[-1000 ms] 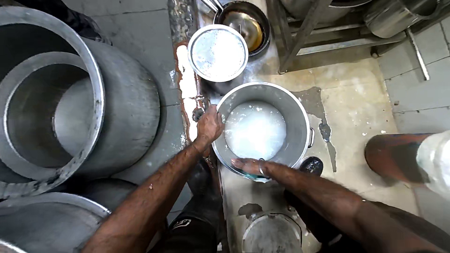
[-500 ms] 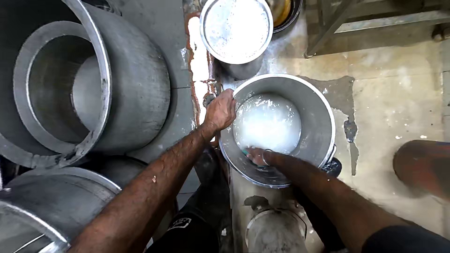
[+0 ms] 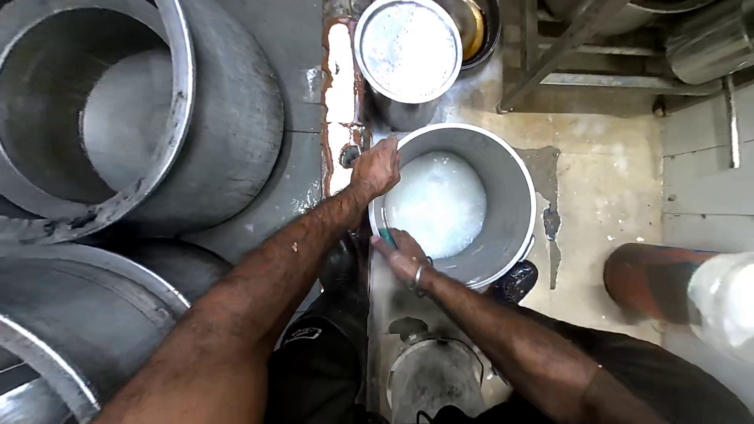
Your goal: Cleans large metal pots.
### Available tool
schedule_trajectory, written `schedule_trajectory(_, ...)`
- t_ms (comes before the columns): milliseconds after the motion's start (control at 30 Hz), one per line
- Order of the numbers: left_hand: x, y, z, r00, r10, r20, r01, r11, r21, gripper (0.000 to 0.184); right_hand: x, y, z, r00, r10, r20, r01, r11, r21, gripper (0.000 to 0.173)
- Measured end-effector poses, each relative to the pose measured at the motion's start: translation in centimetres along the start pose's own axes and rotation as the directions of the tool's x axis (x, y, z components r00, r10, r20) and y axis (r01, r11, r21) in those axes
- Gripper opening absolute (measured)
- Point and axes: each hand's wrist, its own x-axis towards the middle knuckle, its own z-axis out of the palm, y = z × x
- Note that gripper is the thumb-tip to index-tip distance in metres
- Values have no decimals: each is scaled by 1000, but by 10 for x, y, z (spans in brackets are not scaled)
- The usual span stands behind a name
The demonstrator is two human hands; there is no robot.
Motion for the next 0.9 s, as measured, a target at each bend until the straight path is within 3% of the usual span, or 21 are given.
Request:
schedule_trajectory(67, -1, -1, 2, 1000, 8, 4, -8, 1000, 12, 31, -8, -33, 18, 988, 4, -157, -35, 981, -192, 71)
schedule_trajectory(133, 0, 2, 1, 1000, -2, 17, 2, 1000, 22, 32, -8, -35, 36, 964, -64, -260, -56, 901, -431, 78)
schedule_trajectory(200, 0, 3, -1, 999, -11, 32, 9, 999, 39, 32, -17, -11, 45, 938, -214, -273, 3, 792, -611, 70)
schedule_trajectory(267, -1, 2, -3, 998, -10, 57, 6, 999, 54, 34, -42, 25, 35, 936, -301, -184, 95, 719, -689, 55)
schedule_trajectory(367, -1, 4, -4, 997, -3, 75, -2, 998, 65, 36, -80, 84, -19, 947, -315, 64, 248, 588, -770, 39)
schedule_trajectory(467, 0, 5, -7, 998, 10, 66, -17, 994, 108, 35, -92, 142, -107, 844, -486, 228, 417, 326, -849, 33)
schedule_trajectory(533, 0, 5, -6, 998, 21, 55, -26, 994, 106, 36, -85, 151, -163, 844, -459, 277, 417, 237, -877, 26)
schedule_trajectory(600, 1, 2, -1, 999, 26, 35, -28, 996, 83, 38, -79, 147, -183, 890, -378, 253, 343, 193, -919, 22)
schedule_trajectory(667, 1, 1, 0, 999, 17, 35, -19, 998, 67, 40, -80, 143, -158, 916, -360, 177, 282, 264, -922, 18)
schedule_trajectory(733, 0, 1, -1, 999, 10, 32, -12, 999, 51, 38, -87, 124, -102, 949, -298, 105, 222, 393, -892, 21)
schedule_trajectory(800, -1, 3, -2, 1000, 2, 30, -3, 999, 44, 37, -81, 78, -40, 997, -74, 36, 72, 577, -814, 32)
schedule_trajectory(833, -1, 3, -2, 1000, -3, 31, 2, 999, 38, 37, -71, 56, -13, 999, -42, -21, 11, 646, -764, 39)
schedule_trajectory(900, -1, 2, -2, 999, -7, 33, 7, 1000, 19, 38, -44, 18, 28, 978, -119, -174, -32, 732, -681, 58)
